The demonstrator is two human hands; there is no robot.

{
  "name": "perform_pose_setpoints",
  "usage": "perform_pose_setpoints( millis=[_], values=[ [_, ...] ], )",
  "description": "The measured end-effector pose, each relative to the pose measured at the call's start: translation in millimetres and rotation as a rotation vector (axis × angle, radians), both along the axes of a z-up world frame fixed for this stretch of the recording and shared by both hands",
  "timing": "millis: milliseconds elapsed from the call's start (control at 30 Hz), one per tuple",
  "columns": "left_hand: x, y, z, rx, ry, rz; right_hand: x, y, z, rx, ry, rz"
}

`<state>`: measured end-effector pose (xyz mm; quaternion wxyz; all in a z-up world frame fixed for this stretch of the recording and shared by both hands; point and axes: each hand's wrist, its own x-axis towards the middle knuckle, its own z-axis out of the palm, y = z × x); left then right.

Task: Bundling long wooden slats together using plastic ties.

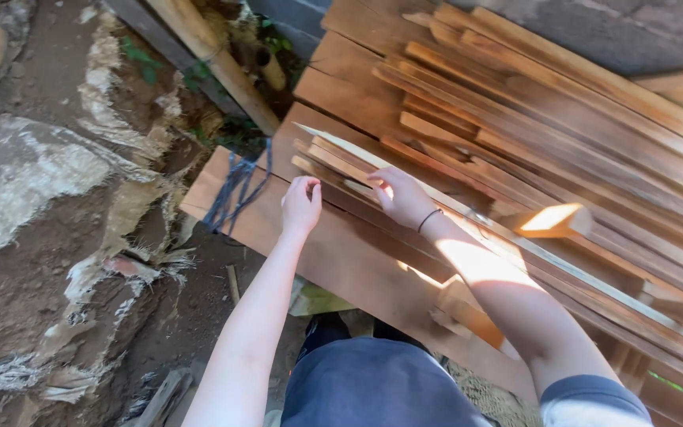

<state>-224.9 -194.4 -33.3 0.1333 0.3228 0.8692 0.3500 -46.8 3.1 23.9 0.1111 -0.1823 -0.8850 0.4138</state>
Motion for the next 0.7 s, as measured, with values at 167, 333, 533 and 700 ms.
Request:
perform_pose_setpoints(
  millis=[167,333,533,700],
  values=[
    [-77,-76,-78,-0.171,-0.054,0.090,-88,-67,-32,-0.040,-0.065,0.049],
    [-116,-127,-90,-0.470,-0.094,-0.011,-144,-133,-79,-0.169,-0.141,0.023],
    [-143,-128,-87,-0.574,-0.120,-0.159,-168,-177,-135,-0.249,-0.240,-0.017],
    [-149,-115,-115,-0.609,-0.054,-0.240,-181,-184,-159,-0.347,-0.289,-0.169]
  ],
)
